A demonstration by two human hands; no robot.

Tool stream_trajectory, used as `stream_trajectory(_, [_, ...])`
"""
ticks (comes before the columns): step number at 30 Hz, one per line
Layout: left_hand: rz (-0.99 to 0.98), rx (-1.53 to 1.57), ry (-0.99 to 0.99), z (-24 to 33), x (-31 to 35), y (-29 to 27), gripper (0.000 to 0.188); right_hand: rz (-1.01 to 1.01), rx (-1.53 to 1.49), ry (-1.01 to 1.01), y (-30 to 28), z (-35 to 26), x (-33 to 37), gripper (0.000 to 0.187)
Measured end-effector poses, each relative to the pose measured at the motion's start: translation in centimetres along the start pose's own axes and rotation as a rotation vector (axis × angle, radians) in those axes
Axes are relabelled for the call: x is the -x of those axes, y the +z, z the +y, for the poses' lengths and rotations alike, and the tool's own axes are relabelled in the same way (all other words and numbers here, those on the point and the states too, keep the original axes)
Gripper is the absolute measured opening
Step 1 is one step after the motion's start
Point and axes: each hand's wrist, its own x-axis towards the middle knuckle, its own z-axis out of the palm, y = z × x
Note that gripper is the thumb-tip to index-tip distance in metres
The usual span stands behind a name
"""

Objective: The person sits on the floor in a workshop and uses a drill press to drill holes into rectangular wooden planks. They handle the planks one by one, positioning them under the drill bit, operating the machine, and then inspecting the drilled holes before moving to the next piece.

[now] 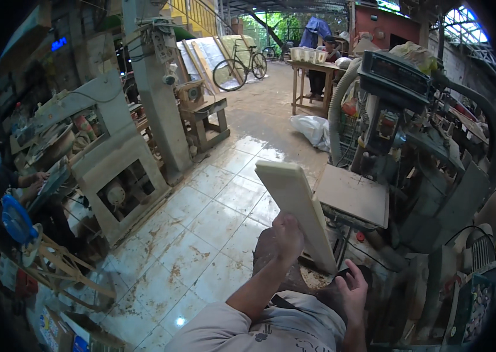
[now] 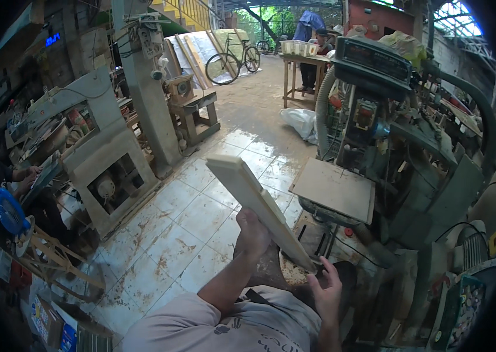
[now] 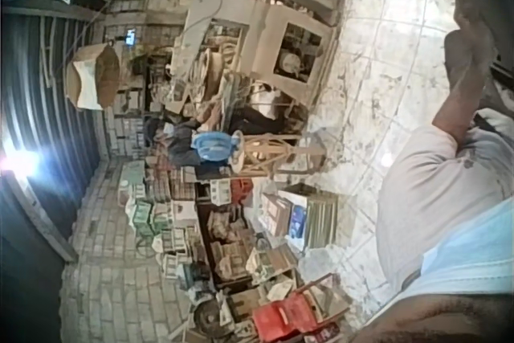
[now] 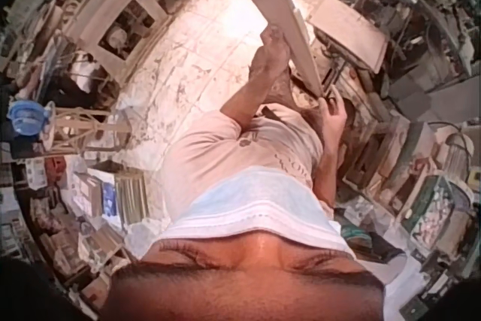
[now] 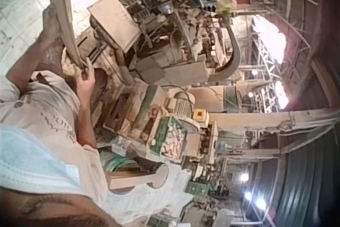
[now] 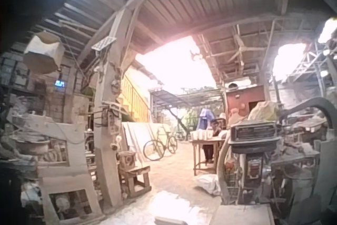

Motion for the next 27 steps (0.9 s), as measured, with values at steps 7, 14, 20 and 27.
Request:
stream_trajectory(7, [-0.351,-0.165,0.276,2.3,-0.3,1.1,0.061,-0.011,-0.001,-0.317,0.2,-6.7,-2.5,0.074])
stream_trajectory(14, [-0.608,-0.265,0.351,2.1,-0.5,1.7,0.046,0.149,0.365,-0.955,-1.7,-16.1,-4.4,0.085])
stream_trajectory(20, [-0.824,-0.59,0.739,4.5,-2.4,2.4,0.048,-0.039,0.535,-0.856,-3.0,-18.5,-5.2,0.041])
stream_trajectory(27, [-0.937,-0.656,0.799,5.8,-4.1,2.5,0.052,-0.089,0.253,-0.704,-3.5,-16.0,-5.5,0.027])
